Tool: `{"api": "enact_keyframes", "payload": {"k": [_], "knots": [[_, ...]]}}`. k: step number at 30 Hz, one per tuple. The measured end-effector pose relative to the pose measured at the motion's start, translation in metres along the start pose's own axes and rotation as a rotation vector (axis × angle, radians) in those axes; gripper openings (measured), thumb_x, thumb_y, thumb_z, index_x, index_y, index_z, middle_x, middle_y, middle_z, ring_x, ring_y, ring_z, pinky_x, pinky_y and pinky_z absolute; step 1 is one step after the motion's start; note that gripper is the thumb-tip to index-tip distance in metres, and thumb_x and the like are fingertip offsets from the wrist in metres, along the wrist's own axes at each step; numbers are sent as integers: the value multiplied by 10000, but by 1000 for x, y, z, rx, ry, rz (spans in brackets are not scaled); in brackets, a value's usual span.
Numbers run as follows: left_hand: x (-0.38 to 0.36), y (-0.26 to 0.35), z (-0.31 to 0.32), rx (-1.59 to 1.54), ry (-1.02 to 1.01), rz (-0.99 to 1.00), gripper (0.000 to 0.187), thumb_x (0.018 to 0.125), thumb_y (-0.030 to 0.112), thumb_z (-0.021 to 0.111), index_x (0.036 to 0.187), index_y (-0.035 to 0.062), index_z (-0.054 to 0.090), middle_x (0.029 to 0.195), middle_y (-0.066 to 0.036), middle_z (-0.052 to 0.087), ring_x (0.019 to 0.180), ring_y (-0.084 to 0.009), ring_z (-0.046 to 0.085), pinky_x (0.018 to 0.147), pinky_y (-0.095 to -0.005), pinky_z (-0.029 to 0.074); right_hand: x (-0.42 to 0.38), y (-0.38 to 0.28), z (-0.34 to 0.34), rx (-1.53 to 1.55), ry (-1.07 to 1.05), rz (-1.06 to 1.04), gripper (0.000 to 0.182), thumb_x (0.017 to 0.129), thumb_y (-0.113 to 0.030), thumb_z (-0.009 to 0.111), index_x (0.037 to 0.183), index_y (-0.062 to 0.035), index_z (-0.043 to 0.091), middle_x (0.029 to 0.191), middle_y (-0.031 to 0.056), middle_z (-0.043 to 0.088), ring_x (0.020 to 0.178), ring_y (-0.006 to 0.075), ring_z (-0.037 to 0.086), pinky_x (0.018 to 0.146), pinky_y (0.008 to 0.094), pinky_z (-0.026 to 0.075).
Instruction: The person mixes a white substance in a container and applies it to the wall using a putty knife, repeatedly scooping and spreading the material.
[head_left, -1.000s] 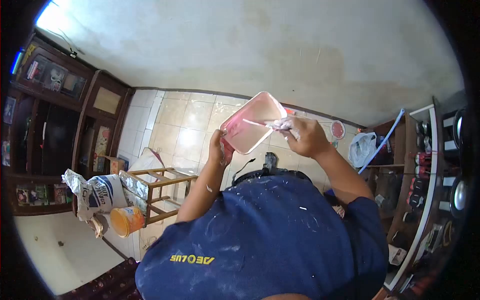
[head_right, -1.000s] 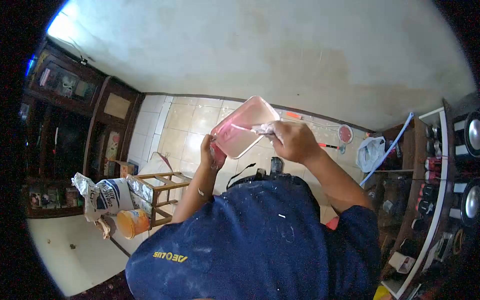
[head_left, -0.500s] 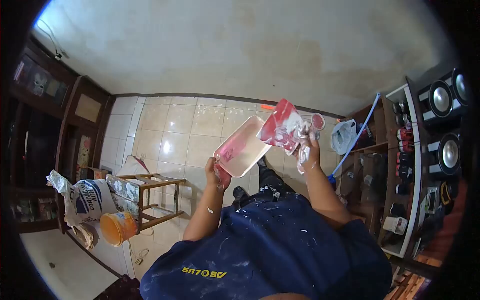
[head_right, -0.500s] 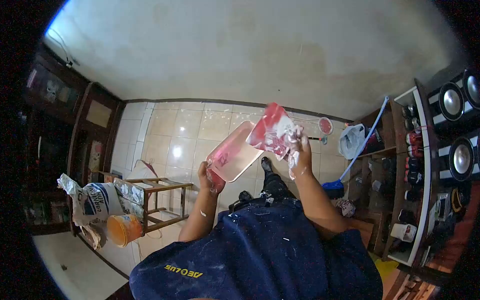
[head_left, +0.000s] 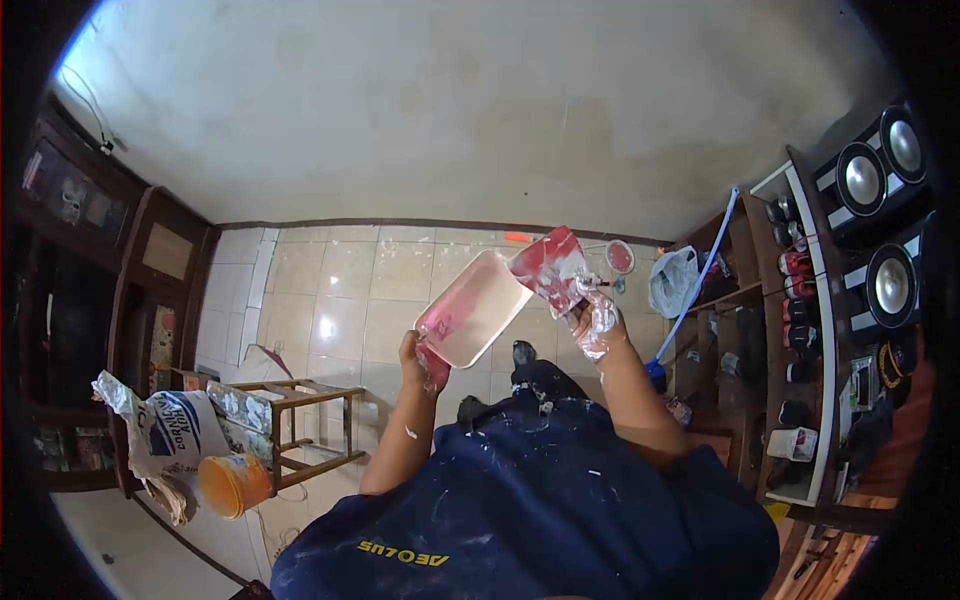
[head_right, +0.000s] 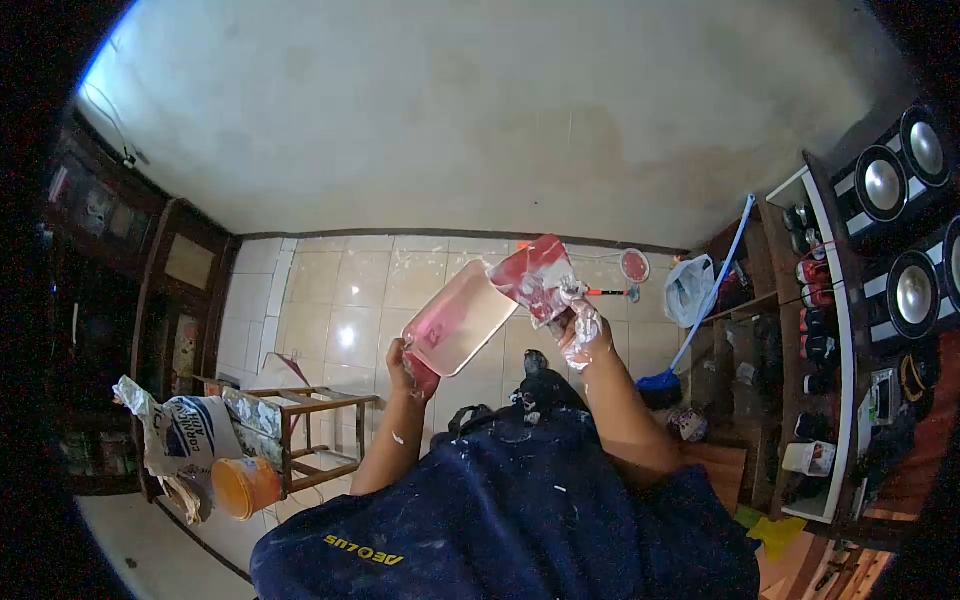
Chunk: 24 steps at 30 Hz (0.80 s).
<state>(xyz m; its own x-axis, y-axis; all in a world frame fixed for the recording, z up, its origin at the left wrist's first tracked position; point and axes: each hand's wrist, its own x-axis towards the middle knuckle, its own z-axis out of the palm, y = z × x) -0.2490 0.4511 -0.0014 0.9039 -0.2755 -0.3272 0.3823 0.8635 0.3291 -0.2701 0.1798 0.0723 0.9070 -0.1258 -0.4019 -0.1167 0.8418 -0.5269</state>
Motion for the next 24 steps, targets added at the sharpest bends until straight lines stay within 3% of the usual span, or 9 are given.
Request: {"api": "enact_keyframes", "payload": {"k": [4, 5, 8, 9, 12, 14, 15, 21, 24], "knots": [[18, 4, 12, 124, 26, 9, 505, 801, 287, 407, 1198, -25, 433, 1196, -168, 500, 1109, -292, 480, 968, -409, 365, 31, -15, -20, 125, 3, 100, 251, 799, -158, 590, 1031, -79, 539, 1009, 75, 594, 912, 207, 588, 745, 319, 513], [29, 4, 16, 79, 8, 11, 502, 798, 281, 404, 1191, -28, 438, 1191, -168, 503, 1107, -292, 481, 967, -411, 366, 34, -22, -9, 136, 90, 36, 194, 795, -149, 603, 976, -100, 557, 915, 50, 610, 774, 176, 599, 612, 266, 501], [59, -4, 28, 62, 79, 55, 496, 789, 273, 401, 1176, -33, 448, 1174, -170, 511, 1097, -293, 485, 959, -415, 371, 81, -55, -65, 94, 68, 85, 146, 791, -141, 615, 924, -106, 569, 811, 30, 603, 667, 150, 581, 514, 244, 468], [70, -5, 27, 64, 70, 53, 497, 788, 275, 404, 1175, -32, 449, 1169, -168, 513, 1097, -292, 484, 960, -415, 370, 98, -66, -64, 173, 245, 74, 105, 791, -138, 620, 881, -103, 577, 705, 14, 581, 589, 128, 562, 460, 225, 438], [119, -12, 30, 77, 78, 41, 517, 781, 299, 422, 1184, -24, 446, 1177, -160, 511, 1097, -290, 482, 963, -417, 367, 185, -91, -112, -58, 263, -32, 90, 792, -110, 594, 877, -83, 583, 753, 33, 607, 625, 135, 585, 468, 230, 452], [153, -16, 36, 112, 100, 82, 642, 782, 427, 431, 1253, -7, 382, 1249, -177, 445, 1154, -311, 435, 992, -429, 341, 258, -106, -140, -154, 390, 37, 181, 796, -103, 572, 972, -60, 577, 833, 46, 633, 690, 171, 616, 535, 220, 508], [169, -18, 48, 175, 47, 100, 681, 773, 449, 435, 1276, -3, 355, 1272, -180, 420, 1182, -320, 404, 1001, -437, 329, 289, -109, -149, -122, 316, 36, 140, 798, -123, 577, 923, -67, 603, 827, 44, 641, 668, 158, 618, 521, 221, 509], [256, -35, 89, 191, 179, 135, 741, 746, 488, 441, 1292, 0, 334, 1302, -177, 382, 1197, -328, 379, 1010, -446, 308, 468, -103, -186, -42, 454, 186, 98, 808, -147, 560, 828, -79, 628, 735, 58, 642, 564, 162, 606, 473, 259, 511], [277, -41, 111, 201, 250, 204, 769, 731, 503, 457, 1298, 1, 321, 1306, -187, 371, 1203, -335, 368, 1013, -451, 303, 518, -97, -157, -126, 524, 155, 117, 812, -153, 547, 781, -76, 628, 705, 63, 632, 536, 163, 593, 470, 272, 512]]}}
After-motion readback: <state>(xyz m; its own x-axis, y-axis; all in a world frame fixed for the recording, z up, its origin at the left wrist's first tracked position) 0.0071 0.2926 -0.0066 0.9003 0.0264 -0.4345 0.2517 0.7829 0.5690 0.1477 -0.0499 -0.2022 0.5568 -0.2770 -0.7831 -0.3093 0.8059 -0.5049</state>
